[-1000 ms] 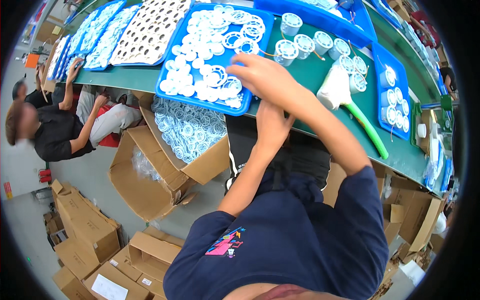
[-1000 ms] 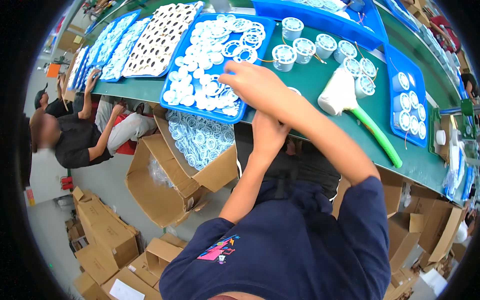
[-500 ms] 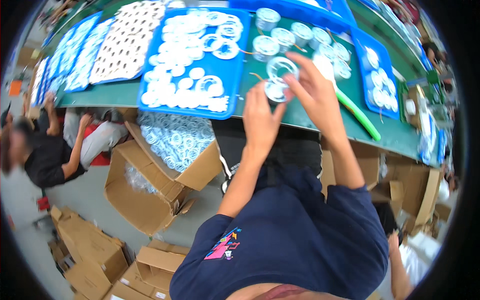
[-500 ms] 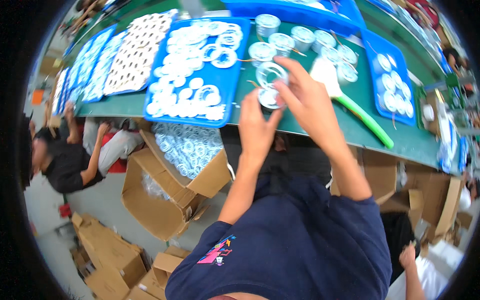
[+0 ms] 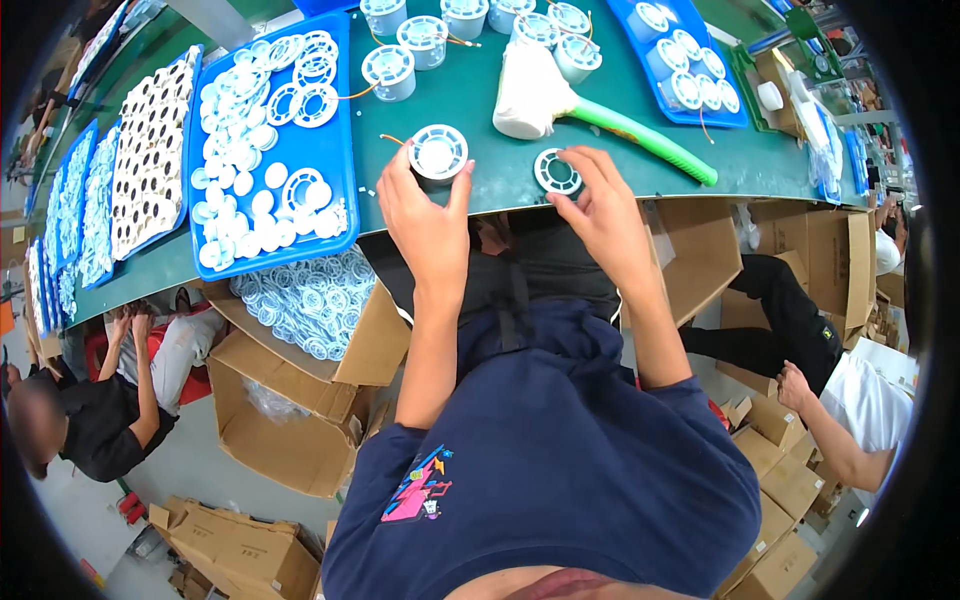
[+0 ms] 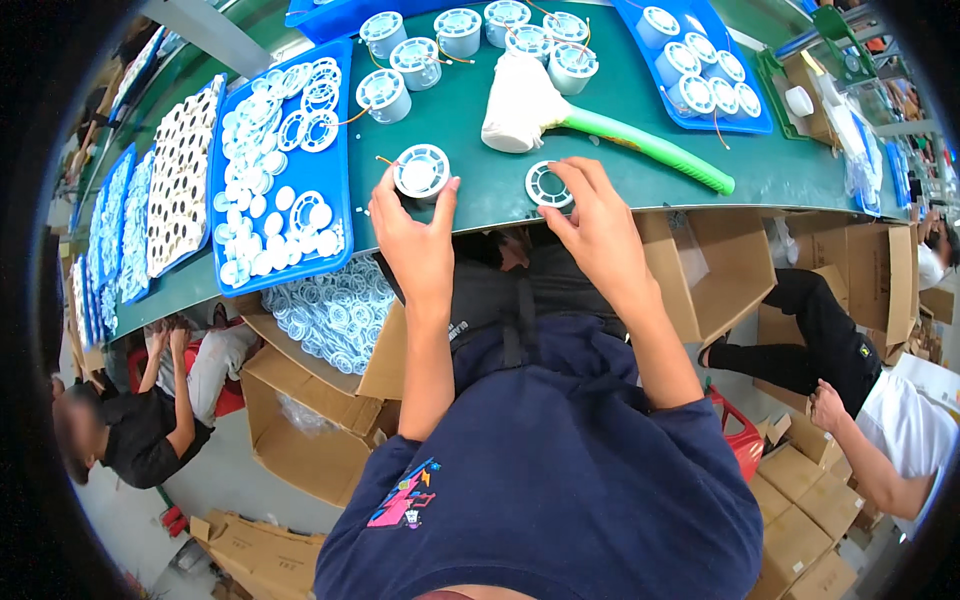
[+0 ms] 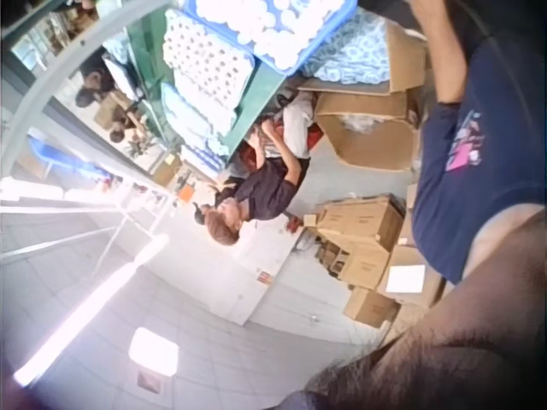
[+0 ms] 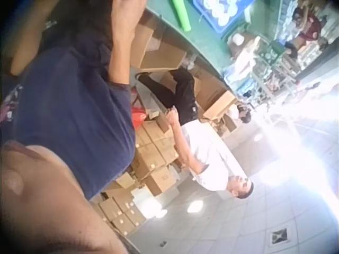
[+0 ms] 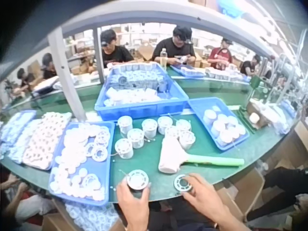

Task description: Assembling electronic components by hand and using a rubber mallet to secure housings on a production line.

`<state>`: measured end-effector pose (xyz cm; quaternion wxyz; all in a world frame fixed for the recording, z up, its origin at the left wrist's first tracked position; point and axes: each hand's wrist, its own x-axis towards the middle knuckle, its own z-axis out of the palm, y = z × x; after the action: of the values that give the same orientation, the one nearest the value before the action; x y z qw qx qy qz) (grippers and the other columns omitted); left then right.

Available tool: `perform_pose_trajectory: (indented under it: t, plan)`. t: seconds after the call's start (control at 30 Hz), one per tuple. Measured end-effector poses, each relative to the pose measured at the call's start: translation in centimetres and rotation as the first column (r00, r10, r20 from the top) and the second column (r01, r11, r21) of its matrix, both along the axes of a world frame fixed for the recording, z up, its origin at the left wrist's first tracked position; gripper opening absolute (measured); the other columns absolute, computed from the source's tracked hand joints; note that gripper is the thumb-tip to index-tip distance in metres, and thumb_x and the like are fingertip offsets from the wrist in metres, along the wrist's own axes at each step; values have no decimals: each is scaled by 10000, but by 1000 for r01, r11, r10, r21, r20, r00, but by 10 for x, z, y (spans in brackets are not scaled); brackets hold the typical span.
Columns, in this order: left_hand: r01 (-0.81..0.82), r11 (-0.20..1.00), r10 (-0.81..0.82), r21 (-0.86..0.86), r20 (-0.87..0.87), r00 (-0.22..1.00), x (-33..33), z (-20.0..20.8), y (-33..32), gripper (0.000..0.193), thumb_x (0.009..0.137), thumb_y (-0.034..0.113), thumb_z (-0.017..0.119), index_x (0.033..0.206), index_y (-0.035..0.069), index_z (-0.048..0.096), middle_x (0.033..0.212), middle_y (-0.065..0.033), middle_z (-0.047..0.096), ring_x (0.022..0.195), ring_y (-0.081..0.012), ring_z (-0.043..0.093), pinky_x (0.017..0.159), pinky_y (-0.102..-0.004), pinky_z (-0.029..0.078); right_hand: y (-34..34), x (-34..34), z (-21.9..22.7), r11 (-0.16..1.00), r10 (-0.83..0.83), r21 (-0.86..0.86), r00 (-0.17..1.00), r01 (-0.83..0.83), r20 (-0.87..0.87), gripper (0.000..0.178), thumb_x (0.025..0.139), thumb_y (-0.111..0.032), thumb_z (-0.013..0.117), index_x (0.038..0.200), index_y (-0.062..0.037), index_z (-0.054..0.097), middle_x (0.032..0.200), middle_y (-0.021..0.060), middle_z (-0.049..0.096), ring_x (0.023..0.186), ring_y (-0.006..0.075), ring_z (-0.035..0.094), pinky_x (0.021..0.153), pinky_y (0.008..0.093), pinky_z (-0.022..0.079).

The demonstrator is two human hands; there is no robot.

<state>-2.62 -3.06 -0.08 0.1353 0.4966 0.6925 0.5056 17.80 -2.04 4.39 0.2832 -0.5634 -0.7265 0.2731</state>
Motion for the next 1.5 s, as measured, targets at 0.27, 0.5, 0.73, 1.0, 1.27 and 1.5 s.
perform_pose_trajectory:
  t: [0.27,0.5,0.73,1.0,1.27,1.5]
  plan:
    - [-123,982,138,144,-98,986,12,-12,-13,652,771,168,863,1324,2,560,1278,-184,596,1299,-416,495,1103,-530,363,-3,-75,28,989,95,133,977,-71,-189,628,799,-198,879,1314,43,610,1179,153,528,934,250,663,768,346,547]
    - [-160,963,188,217,-116,975,17,-22,-8,621,801,176,852,1311,-23,558,1261,-187,594,1270,-422,509,1079,-529,371,12,-114,9,982,84,177,994,-72,-63,539,807,-306,862,1183,6,635,1133,178,528,983,369,634,803,452,547]
    - [-174,967,197,188,-114,974,16,-26,-9,635,808,219,850,1314,-25,555,1273,-193,587,1259,-417,513,1069,-525,370,9,-118,15,986,43,163,998,-35,-46,519,810,-324,861,1156,-8,638,1106,164,554,938,376,655,770,470,556]
    - [-178,965,203,193,-120,972,18,-23,-7,549,869,205,792,1310,-25,562,1252,-194,597,1243,-413,520,1064,-515,368,12,-122,13,983,-20,183,1000,16,18,513,812,-367,854,1108,-14,629,1092,165,561,929,381,659,737,481,555]
    - [-94,973,94,213,12,995,11,-13,-14,649,876,185,792,1410,-26,489,1357,-222,580,1281,-416,527,1077,-504,379,12,-122,11,984,-19,175,1000,15,21,537,817,-393,848,1096,-6,603,1076,175,551,907,397,657,711,497,544]
    - [6,981,-25,193,97,995,5,-5,-15,699,839,129,847,1434,11,501,1366,-231,589,1219,-412,596,1027,-474,459,12,-116,19,995,-37,92,996,29,86,544,816,-367,843,1119,5,587,1058,179,535,960,400,638,745,502,529]
